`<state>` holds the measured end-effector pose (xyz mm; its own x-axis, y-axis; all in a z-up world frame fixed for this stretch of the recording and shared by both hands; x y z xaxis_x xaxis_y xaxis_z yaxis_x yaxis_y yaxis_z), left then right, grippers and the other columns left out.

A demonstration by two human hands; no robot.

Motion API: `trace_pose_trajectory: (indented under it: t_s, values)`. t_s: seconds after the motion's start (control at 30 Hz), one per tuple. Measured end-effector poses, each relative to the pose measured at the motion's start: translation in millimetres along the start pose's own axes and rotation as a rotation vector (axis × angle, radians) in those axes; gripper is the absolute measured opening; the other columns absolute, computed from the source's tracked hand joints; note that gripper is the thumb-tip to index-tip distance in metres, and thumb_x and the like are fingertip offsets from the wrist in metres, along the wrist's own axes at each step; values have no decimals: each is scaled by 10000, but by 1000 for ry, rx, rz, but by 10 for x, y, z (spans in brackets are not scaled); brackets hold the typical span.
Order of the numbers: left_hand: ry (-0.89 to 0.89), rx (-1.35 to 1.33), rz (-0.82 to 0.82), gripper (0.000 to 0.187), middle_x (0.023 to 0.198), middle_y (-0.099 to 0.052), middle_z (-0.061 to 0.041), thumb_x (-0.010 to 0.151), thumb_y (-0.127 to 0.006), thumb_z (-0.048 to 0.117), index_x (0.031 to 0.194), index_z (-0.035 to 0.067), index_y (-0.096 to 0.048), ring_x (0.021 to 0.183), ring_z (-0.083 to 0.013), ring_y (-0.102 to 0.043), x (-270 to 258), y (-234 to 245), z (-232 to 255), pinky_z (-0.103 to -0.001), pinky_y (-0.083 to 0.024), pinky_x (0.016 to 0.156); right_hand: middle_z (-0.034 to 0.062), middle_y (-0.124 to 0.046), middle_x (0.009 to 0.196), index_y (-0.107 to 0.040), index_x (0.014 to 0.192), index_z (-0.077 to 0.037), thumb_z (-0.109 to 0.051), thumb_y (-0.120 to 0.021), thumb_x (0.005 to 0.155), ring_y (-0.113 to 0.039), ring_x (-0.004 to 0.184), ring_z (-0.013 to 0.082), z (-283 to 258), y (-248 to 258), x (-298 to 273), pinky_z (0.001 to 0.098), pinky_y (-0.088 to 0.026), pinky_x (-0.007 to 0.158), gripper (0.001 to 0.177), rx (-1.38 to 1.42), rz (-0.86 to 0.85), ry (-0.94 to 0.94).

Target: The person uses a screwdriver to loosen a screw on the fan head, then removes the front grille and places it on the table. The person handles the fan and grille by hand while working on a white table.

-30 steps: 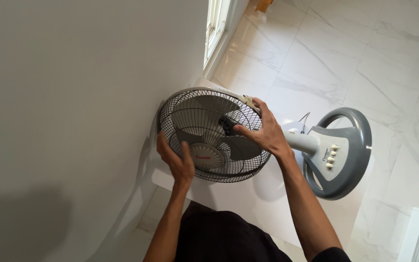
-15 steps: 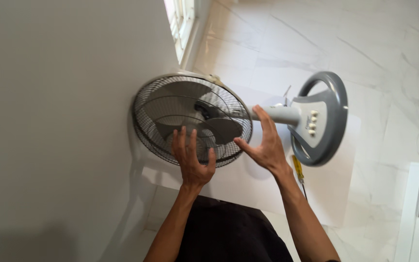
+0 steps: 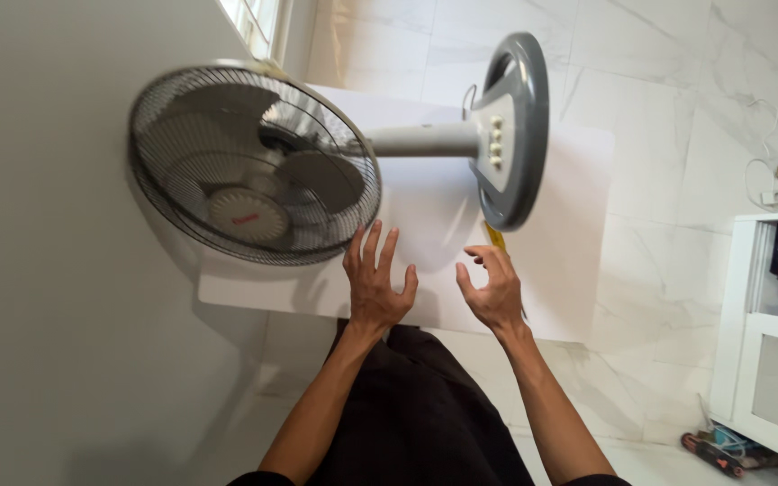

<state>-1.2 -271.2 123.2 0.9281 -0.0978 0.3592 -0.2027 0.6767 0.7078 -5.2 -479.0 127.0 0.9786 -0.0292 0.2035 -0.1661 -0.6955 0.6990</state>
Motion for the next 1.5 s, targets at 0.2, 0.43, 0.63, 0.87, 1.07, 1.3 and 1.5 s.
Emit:
trace_pose_trajectory:
  t_s: [0.2,0.43,0.63,0.87,1.07,1.3,1.5]
  values:
    - [105,-8,-68,709,1558,-384,-189,873,-699,277,1501,48,-460,1495,-428,-264,-307,-286,97,-614,-273,1187,198,-610,1213,-624,1251,-27,-235,-751,864,-607,1066,381,1111,-210,-134,475,-528,895,457,-240,-95,-217]
    - [235,16,-66,745,1562,-374,-211,870,-700,269,1523,39,-425,1478,-442,-272,-576,-406,5,-625,-273,1171,301,-532,1258,-480,1420,-6,-197,-718,881,-550,1062,482,1882,-577,-164,558,-489,909,620,-329,-230,-244]
    - [308,34,-65,738,1552,-376,-226,872,-706,275,1514,37,-428,1468,-449,-281,-718,-493,-92,-627,-274,1167,256,-596,1174,-521,1372,-15,-177,-678,941,-583,1036,440,2093,-658,-215,544,-498,899,486,-252,-242,-242]
    - [381,2,-65,734,1538,-389,-233,881,-711,265,1518,33,-428,1441,-459,-322,-930,-529,-39,-618,-297,1160,200,-644,1121,-608,1258,-47,-226,-675,907,-651,950,402,1875,-771,-351,516,-537,824,400,-227,-313,-241]
    - [458,-72,-61,703,1447,-487,-248,878,-720,256,1488,25,-456,1364,-418,-438,-994,-383,14,-535,-350,1140,168,-649,1111,-605,1247,-33,-200,-701,907,-719,867,300,965,-782,-323,435,-610,749,391,10,-400,-198]
    - [588,-667,-171,441,1169,-727,-107,961,-651,232,1353,59,-548,1081,-226,-699,-895,-153,265,-379,-536,943,122,-571,1145,-504,1282,25,-80,-658,980,-694,1026,207,-383,-546,-154,369,-673,857,355,922,-570,-143]
    - [580,-641,-50,183,926,-696,-47,1032,-582,168,1092,39,-697,798,-209,-646,-711,336,180,-386,-555,775,95,-571,1261,-478,1344,-34,-57,-668,976,-637,1191,232,-754,-275,46,404,-565,1014,415,1071,-545,56]
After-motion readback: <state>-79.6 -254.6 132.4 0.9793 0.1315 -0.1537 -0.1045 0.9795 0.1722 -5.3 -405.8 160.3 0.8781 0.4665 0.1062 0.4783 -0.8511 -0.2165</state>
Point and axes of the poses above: each hand's wrist, its own x-axis towards the middle knuckle, its own y-axis out of the back of the hand, z = x × y, the point moved 9 cm from there along x, towards the middle knuckle
